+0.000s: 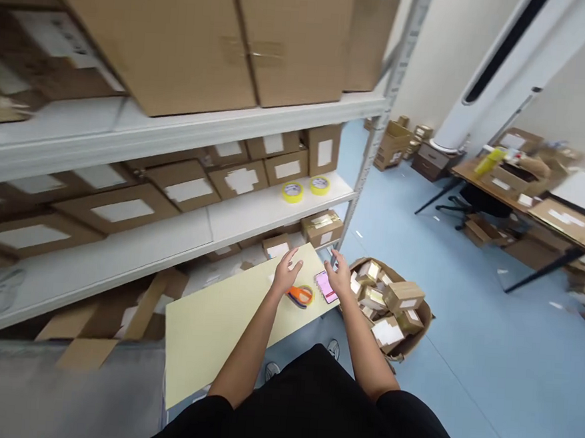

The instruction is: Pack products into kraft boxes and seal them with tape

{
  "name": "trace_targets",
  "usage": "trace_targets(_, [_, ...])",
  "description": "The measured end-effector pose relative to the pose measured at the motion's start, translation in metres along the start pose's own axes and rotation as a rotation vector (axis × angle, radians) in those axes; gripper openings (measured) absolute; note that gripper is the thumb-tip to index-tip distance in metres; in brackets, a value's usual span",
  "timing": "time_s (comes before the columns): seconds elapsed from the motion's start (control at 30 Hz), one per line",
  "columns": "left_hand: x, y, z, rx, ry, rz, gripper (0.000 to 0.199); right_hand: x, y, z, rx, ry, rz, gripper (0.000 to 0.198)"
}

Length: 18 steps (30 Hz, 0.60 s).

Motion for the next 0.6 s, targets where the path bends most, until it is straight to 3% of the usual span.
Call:
trace_targets(0.17, [0.024, 0.049, 0.115, -0.179, -0.046, 0.017, 0.050, 0.054, 0.027, -0.100, 0.141, 0.054, 0.205, 0.050])
trace_targets(0.33, [0.054, 0.096, 0.187, -0.283, -0.099, 0.111, 0.043, 0.073, 0.050, -0.157, 0.236, 0.148, 0.290, 0.049])
trace_targets(0.4, [0.062, 0.111, 0.196, -0.318, -0.101, 0.161, 0.041, 0.065, 0.055, -0.166, 0.277, 0.205, 0.280, 0.050])
trace_targets(0.47, [0.068, 0.122, 0.191, -0.326, -0.096, 0.191, 0.042, 0.046, 0.058, -0.167, 0.296, 0.288, 0.239, 0.051])
trace_targets(0.6, [0.079, 0.139, 0.152, -0.294, -0.060, 0.244, 0.042, -0.008, 0.064, -0.162, 0.346, 0.429, 0.123, 0.051])
Point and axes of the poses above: each hand's wrist, its own y-axis away from the middle knuckle, its own z-axis out of the back of the hand, x = y × z, the point moved 8 cm from there along -y, towards the middle knuckle, and after that the axes turned 3 degrees about x, right-handed, at the moved point
